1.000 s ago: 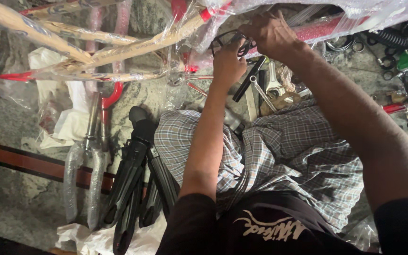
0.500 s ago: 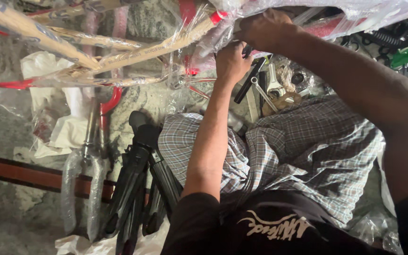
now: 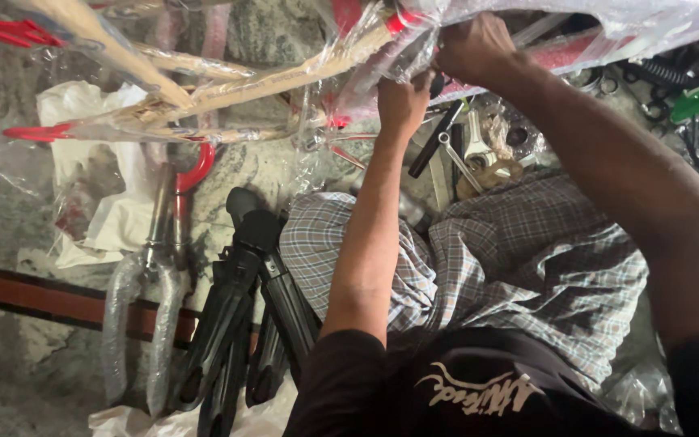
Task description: The person is assembling a bicycle frame. They use a wrench to tighten bolts on the frame, which is partially wrapped in protective plastic.
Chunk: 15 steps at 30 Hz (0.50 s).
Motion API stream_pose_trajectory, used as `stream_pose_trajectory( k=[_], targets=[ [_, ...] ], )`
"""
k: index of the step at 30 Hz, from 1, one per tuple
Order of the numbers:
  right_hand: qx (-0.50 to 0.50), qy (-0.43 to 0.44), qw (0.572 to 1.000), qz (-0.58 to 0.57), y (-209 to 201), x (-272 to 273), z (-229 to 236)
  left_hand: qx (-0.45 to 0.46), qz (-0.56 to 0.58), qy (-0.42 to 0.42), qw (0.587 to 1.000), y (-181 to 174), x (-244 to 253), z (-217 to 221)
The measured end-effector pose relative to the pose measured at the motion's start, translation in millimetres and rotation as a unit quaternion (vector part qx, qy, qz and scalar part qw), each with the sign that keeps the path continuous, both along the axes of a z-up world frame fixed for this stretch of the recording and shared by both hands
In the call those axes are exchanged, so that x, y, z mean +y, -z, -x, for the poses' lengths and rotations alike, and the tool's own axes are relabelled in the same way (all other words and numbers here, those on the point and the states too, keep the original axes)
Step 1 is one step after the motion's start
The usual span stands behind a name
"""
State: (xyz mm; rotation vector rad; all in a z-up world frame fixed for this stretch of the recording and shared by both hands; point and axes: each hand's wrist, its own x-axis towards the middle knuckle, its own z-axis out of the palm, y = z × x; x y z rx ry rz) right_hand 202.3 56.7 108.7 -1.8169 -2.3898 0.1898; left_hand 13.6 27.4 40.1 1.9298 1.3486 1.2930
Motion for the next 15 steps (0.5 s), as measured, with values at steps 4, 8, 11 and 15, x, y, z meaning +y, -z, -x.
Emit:
stream_pose_trajectory(
  k=[4,8,11,15],
  targets=[
    [-0.284,-0.214,0.93,-0.089,-11,-19,-5,0.054,0.103,0.07,0.991,-2,-1,6],
    [-0.196,-0.178,0.961,0.075,-48,-28,4,0.011,-0.014,0.081,0.997,7,2,7],
    [-0.145,-0.164,0.967,0.127,-77,-27,18,-0.013,-0.005,0.086,0.996,17,5,5],
    [-0.172,-0.163,0.96,0.149,-97,-19,36,0.013,0.069,0.062,0.996,22,6,4]
  ],
)
